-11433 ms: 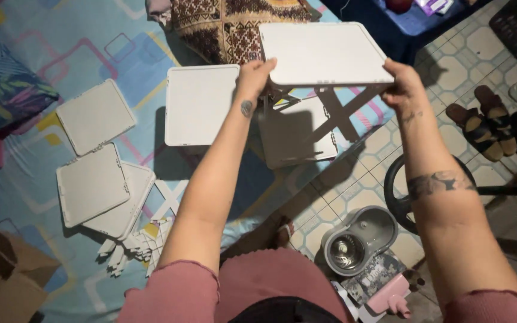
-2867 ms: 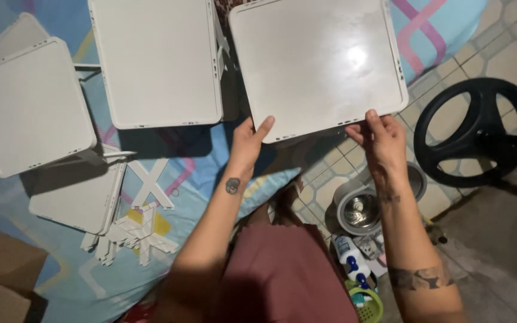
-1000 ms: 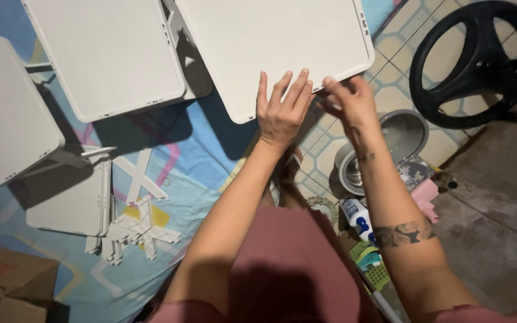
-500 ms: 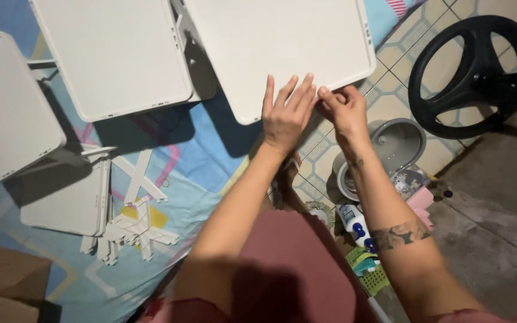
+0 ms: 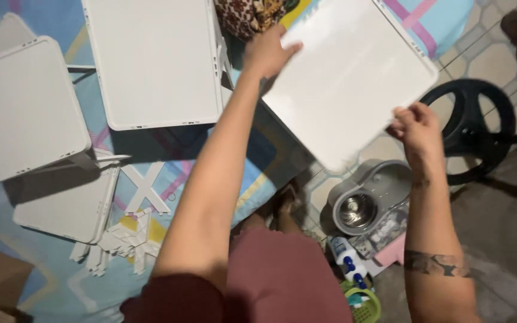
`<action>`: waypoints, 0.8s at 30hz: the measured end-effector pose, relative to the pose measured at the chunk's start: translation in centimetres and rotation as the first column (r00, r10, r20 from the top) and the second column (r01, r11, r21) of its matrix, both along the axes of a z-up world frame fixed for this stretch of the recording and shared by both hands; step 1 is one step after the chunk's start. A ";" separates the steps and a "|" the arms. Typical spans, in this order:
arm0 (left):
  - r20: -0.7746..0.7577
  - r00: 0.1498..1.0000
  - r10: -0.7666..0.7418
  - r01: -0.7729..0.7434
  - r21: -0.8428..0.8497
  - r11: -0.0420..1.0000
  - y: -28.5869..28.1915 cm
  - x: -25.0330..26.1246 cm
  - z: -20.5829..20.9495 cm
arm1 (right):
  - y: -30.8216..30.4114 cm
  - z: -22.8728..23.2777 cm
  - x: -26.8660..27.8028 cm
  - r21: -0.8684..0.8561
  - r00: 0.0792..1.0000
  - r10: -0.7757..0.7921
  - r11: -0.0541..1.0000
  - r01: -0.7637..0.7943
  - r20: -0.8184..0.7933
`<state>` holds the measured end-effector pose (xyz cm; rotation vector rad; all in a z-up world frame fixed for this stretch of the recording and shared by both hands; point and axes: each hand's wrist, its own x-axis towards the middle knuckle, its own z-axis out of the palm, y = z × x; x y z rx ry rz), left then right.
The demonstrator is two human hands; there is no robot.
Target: Assembling a modular white plastic storage unit on a bed.
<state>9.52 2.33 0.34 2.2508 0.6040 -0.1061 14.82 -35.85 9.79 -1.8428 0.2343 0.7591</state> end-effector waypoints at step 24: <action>0.323 0.937 0.129 0.022 -0.423 0.906 -9.1 -1.7 9.7 | 3.2 -2.0 5.4 -0.222 0.898 -0.070 0.958 0.182 0.434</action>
